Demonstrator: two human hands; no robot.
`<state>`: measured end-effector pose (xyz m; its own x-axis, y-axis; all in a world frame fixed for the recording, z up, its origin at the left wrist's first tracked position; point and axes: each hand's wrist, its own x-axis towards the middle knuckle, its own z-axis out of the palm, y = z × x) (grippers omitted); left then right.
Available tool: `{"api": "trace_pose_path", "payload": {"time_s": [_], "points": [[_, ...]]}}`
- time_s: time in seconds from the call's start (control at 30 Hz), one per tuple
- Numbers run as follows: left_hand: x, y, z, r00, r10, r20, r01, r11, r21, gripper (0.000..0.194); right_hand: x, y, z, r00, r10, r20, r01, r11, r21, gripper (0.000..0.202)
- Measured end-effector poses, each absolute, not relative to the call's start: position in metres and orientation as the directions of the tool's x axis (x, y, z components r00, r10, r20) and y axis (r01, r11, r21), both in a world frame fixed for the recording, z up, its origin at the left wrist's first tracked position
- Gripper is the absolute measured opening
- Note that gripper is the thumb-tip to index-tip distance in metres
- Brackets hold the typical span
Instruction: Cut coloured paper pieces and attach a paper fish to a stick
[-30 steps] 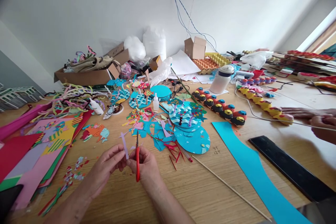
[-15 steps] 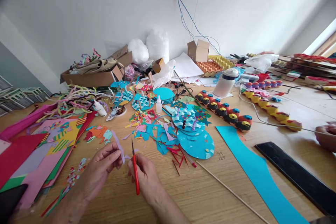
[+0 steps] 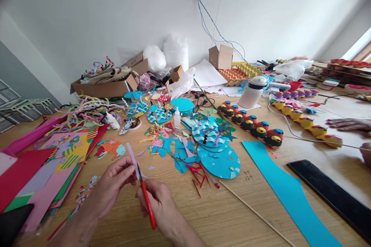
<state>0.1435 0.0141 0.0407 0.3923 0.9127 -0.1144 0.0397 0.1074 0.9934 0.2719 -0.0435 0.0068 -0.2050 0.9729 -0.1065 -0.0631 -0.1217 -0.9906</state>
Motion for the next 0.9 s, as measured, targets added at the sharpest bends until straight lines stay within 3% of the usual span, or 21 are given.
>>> {"api": "trace_pose_path", "payload": {"time_s": [0.9], "points": [[0.15,0.0098,0.0367,0.385,0.906,-0.177,-0.087,0.226,0.97,0.016,0.2716,-0.0435,-0.0011,-0.061,0.99,0.124,0.307,0.136,-0.942,0.029]]}}
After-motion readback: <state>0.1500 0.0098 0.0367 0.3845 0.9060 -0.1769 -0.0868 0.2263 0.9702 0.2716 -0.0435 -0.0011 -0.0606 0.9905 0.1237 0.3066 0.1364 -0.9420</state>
